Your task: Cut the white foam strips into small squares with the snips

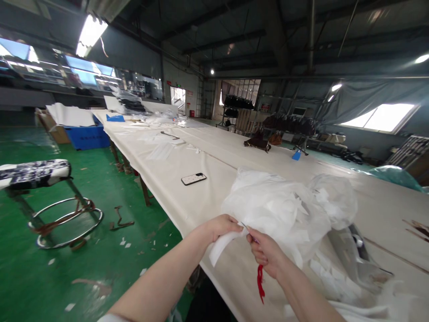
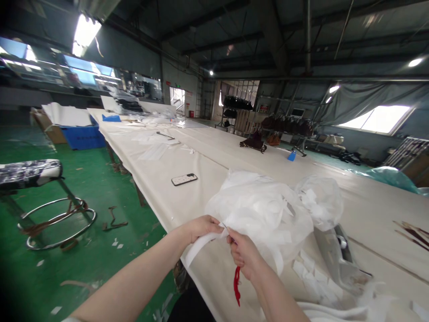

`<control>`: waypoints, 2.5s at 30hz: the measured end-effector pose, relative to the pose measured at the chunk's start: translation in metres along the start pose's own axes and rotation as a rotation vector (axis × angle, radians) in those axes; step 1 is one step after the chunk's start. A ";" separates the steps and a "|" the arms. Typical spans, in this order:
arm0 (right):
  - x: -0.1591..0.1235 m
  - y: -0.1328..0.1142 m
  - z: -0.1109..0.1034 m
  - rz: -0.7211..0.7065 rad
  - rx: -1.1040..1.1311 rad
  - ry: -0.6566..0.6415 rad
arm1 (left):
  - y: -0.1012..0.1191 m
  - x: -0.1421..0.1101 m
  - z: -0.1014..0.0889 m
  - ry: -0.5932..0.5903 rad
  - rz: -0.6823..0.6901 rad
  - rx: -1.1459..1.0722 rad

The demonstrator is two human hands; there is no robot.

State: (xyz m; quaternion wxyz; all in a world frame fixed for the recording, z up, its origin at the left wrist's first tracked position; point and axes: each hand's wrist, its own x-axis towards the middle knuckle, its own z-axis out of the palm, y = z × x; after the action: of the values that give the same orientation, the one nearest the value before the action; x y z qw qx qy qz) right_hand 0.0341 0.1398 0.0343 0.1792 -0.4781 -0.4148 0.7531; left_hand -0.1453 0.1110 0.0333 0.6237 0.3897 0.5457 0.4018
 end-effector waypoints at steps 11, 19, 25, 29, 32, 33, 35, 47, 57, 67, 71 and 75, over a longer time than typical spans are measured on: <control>0.028 -0.023 -0.006 0.099 0.062 -0.031 | 0.012 0.039 -0.010 -0.049 -0.046 0.070; 0.034 -0.024 -0.003 0.091 0.111 0.052 | 0.010 0.029 -0.005 0.047 -0.013 0.234; 0.039 -0.044 -0.023 -0.054 0.284 0.203 | 0.005 0.011 -0.004 0.162 0.075 0.279; 0.024 -0.048 -0.039 -0.061 0.322 0.190 | -0.005 0.000 -0.007 0.198 0.078 0.182; 0.007 -0.031 -0.035 -0.029 0.279 0.137 | -0.012 -0.006 -0.010 0.214 0.063 0.022; 0.001 -0.022 -0.031 -0.015 0.238 0.120 | -0.014 -0.007 -0.011 0.205 0.055 -0.020; -0.008 -0.003 -0.022 0.019 0.130 0.083 | -0.016 -0.012 -0.012 0.175 0.050 -0.068; -0.009 0.031 -0.007 -0.026 -0.088 0.010 | -0.022 -0.024 -0.015 0.149 0.044 -0.053; -0.003 0.032 -0.002 -0.058 -0.105 0.000 | -0.023 -0.025 -0.010 0.100 0.057 -0.025; 0.003 0.031 0.009 -0.035 -0.173 0.072 | -0.025 -0.024 -0.014 0.066 0.103 0.118; 0.005 0.030 0.011 -0.040 -0.167 0.108 | -0.020 -0.025 -0.012 0.057 0.128 0.187; 0.003 0.028 0.012 -0.026 -0.141 0.100 | -0.017 -0.027 -0.010 0.063 0.130 0.204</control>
State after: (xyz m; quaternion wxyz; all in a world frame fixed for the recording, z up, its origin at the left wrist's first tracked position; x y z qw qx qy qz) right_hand 0.0258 0.1197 0.0132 0.1753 -0.5210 -0.4638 0.6948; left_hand -0.1564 0.0801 0.0262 0.5361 0.4729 0.5766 0.3956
